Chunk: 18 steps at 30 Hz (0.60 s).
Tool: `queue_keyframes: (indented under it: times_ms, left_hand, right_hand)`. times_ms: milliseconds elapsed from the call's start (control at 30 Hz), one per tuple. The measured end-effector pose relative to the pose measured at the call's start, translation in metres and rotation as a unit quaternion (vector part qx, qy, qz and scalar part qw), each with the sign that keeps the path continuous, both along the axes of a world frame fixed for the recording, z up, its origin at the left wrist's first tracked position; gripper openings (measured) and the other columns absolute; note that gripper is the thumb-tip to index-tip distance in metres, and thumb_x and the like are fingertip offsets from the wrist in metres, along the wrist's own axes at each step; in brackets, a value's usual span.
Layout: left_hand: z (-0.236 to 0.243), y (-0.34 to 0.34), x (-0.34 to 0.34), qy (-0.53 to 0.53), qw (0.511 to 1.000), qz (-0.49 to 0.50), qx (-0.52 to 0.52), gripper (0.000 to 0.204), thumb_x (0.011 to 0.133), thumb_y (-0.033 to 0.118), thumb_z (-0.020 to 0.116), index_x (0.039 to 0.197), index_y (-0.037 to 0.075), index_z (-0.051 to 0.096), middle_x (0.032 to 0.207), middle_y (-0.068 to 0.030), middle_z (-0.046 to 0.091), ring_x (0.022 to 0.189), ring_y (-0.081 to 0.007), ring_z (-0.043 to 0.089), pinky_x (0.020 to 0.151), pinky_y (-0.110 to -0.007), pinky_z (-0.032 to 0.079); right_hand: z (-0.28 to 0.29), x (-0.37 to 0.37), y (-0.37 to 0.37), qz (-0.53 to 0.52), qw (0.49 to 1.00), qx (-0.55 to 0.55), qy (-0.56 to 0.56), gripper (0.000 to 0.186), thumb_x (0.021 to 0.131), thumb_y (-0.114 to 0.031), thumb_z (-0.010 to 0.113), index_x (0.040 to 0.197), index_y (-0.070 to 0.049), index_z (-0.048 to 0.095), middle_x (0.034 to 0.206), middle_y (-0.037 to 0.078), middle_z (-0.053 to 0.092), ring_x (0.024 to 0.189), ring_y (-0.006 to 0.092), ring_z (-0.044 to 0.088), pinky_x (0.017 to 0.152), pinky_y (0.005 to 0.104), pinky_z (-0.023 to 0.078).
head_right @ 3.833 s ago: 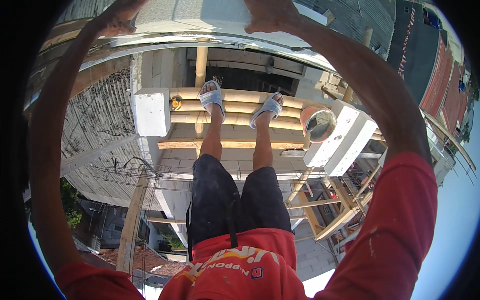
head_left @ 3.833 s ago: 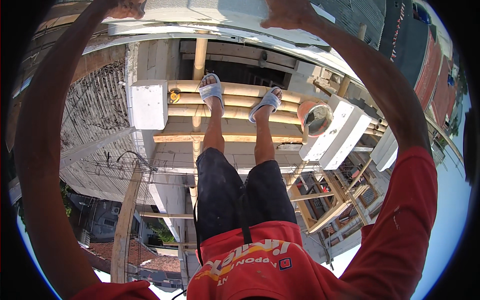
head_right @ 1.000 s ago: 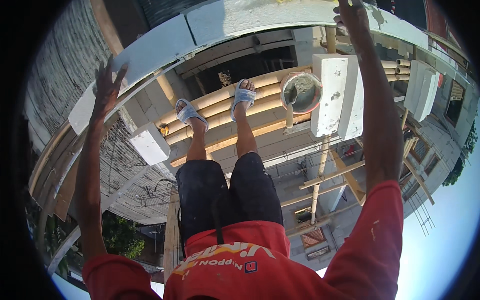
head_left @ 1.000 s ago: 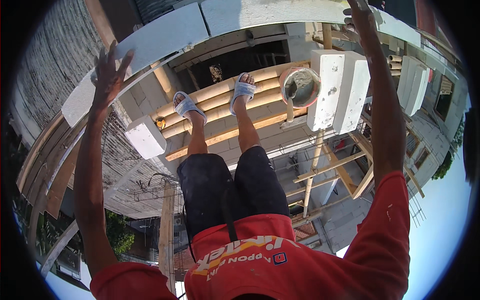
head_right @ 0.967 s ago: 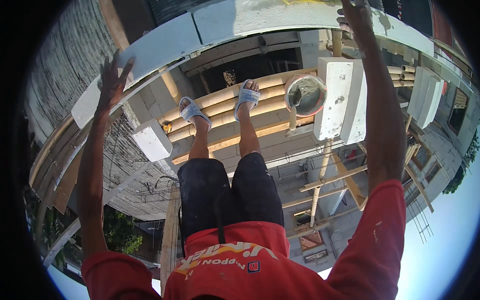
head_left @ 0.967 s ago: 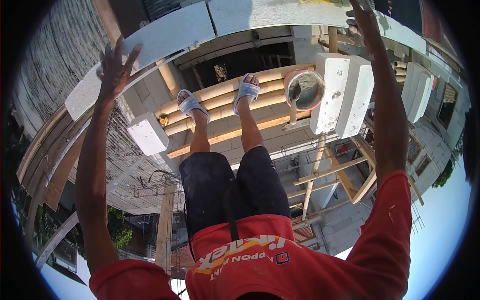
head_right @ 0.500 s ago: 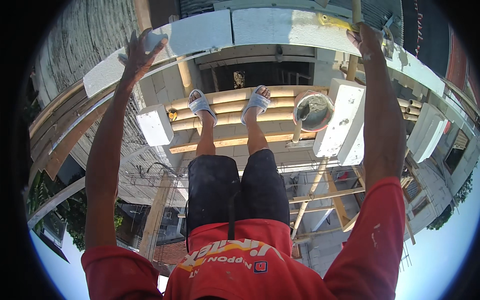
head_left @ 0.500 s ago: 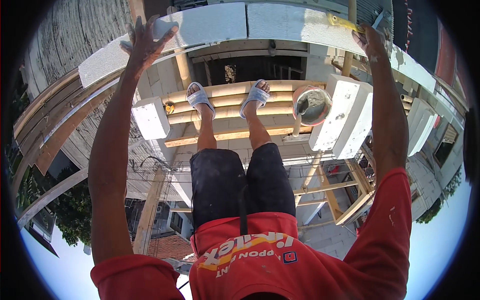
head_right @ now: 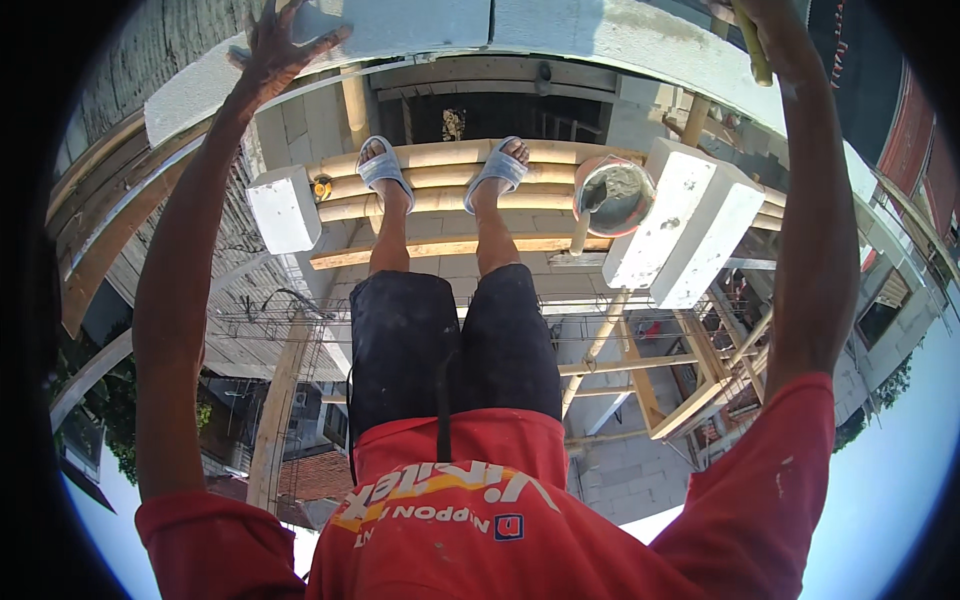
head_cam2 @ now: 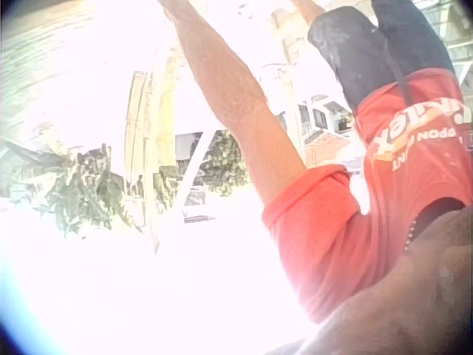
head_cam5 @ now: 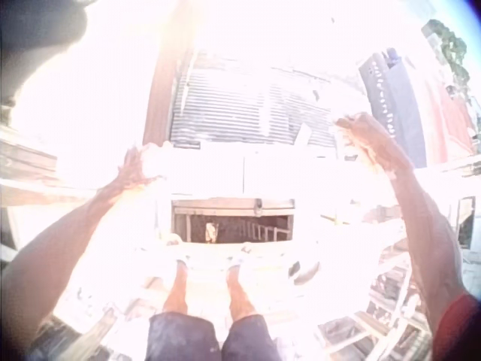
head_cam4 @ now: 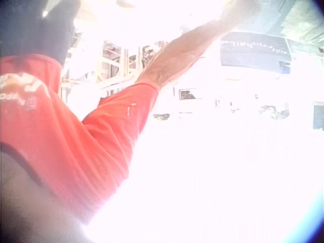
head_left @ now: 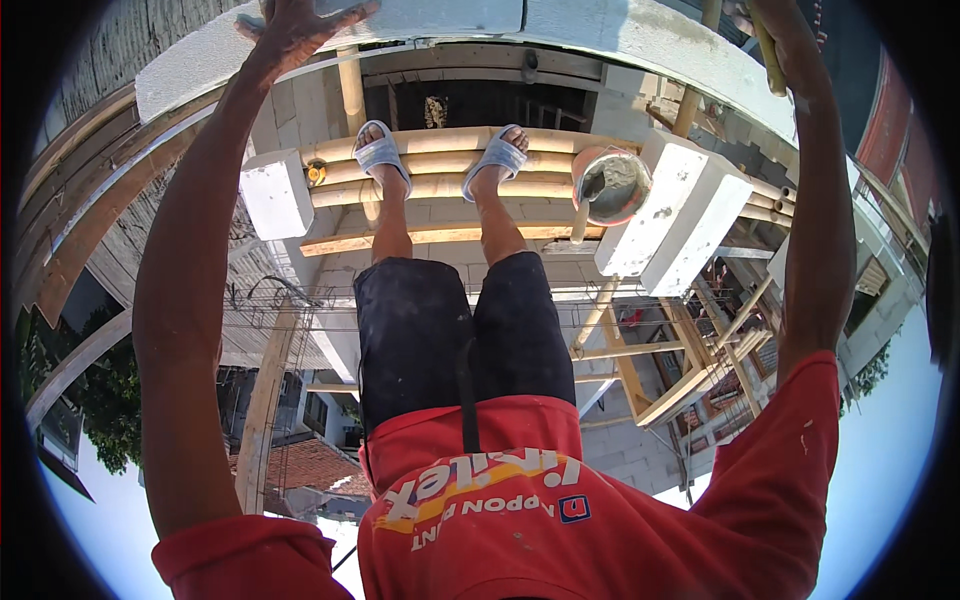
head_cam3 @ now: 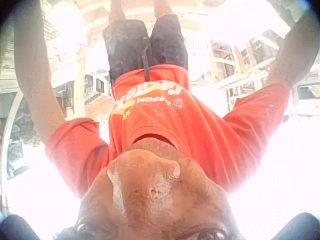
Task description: The person applies mortar along an elevated structure using a trowel, places lightweight concrete blocks onto the mortar by hand, and taps them level using a hammer. The person then adds mortar between the blocks and checks their alignment against a guide wire.
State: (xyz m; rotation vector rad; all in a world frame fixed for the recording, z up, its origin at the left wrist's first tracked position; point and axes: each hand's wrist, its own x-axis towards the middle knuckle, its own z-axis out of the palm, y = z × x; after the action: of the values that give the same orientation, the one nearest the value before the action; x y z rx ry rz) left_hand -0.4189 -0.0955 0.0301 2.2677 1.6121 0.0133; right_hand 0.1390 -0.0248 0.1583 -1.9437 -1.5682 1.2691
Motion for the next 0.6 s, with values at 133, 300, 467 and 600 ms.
queue_keyframes:
  times_ms: [133, 300, 467, 600]
  left_hand:
    - [-0.001, 0.017, -0.012, -0.071, 0.967, -0.173, 0.174, 0.043, 0.077, 0.028, 0.076, 0.114, 0.008, 0.069, 0.101, -0.0129, 0.067, 0.099, -0.0326, 0.063, 0.079, -0.051, 0.049]
    - [-0.037, 0.023, -0.037, -0.073, 0.974, -0.142, 0.162, 0.036, 0.075, 0.030, 0.077, 0.104, 0.009, 0.070, 0.100, -0.0128, 0.068, 0.098, -0.0337, 0.064, 0.080, -0.051, 0.051]
    - [0.004, 0.009, -0.001, -0.035, 0.999, 0.015, -0.014, 0.053, 0.079, 0.040, 0.079, 0.121, 0.011, 0.066, 0.127, -0.0200, 0.062, 0.121, -0.0398, 0.057, 0.099, -0.058, 0.048]
    - [0.026, -0.004, -0.001, 0.036, 0.982, 0.163, -0.091, 0.086, 0.080, 0.051, 0.079, 0.149, 0.017, 0.042, 0.161, -0.0249, 0.022, 0.149, -0.0468, 0.021, 0.115, -0.070, 0.027]
  right_hand:
    - [-0.026, -0.086, 0.047, 0.128, 0.988, -0.012, 0.083, 0.063, 0.093, -0.045, 0.070, 0.130, 0.004, 0.055, 0.115, 0.015, 0.065, 0.104, 0.0246, 0.061, 0.091, 0.0417, 0.051]
    - [-0.096, -0.189, 0.091, 0.376, 0.876, 0.009, -0.303, 0.050, 0.090, -0.037, 0.069, 0.122, 0.001, 0.063, 0.117, 0.017, 0.067, 0.107, 0.0249, 0.064, 0.087, 0.0406, 0.052]
    - [-0.098, -0.213, 0.079, 0.403, 0.843, -0.032, -0.354, 0.045, 0.087, -0.031, 0.068, 0.118, 0.002, 0.067, 0.115, 0.021, 0.069, 0.104, 0.0307, 0.067, 0.084, 0.0443, 0.053]
    - [-0.098, -0.236, 0.076, 0.412, 0.829, -0.048, -0.375, 0.042, 0.084, -0.026, 0.067, 0.115, 0.002, 0.070, 0.113, 0.024, 0.071, 0.102, 0.0354, 0.069, 0.080, 0.0472, 0.055]
